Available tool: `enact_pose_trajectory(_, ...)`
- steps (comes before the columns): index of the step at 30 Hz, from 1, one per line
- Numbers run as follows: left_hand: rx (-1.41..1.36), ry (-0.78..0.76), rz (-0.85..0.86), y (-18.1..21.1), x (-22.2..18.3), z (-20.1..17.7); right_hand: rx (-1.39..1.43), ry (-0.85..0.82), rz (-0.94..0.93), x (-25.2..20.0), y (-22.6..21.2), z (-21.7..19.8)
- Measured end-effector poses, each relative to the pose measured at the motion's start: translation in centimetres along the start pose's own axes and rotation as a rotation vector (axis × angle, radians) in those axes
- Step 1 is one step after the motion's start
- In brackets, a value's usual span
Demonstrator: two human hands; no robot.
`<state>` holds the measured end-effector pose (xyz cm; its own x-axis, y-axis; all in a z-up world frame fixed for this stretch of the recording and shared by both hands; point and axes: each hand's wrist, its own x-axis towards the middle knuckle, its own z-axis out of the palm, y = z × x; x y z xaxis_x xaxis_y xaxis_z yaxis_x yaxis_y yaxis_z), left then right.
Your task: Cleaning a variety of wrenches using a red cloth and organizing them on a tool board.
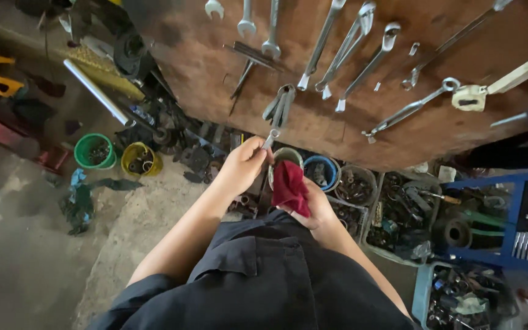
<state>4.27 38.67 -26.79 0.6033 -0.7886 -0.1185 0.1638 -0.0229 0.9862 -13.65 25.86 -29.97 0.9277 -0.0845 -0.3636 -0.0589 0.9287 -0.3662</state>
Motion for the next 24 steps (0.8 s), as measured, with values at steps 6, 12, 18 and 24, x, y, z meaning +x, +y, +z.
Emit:
enact_pose_trajectory(6,-0.091,-0.049,0.092,1.0,-3.0,0.1,-0.226,0.225,-0.049,-0.2,0.8,2.6)
enact_pose_trajectory(12,-0.052,-0.132,0.143,1.5,-3.4,-2.2,-0.326,0.091,-0.09,-0.8,0.2,4.5)
enact_pose_trajectory(18,-0.047,0.014,-0.118,2.4,-3.3,-3.4,-0.593,-0.103,-0.084,-0.8,-0.6,4.3)
enact_pose_trajectory(24,-0.399,0.022,-0.174,3.6,-3.1,-3.6,-0.476,0.012,-0.134,0.6,0.1,3.6)
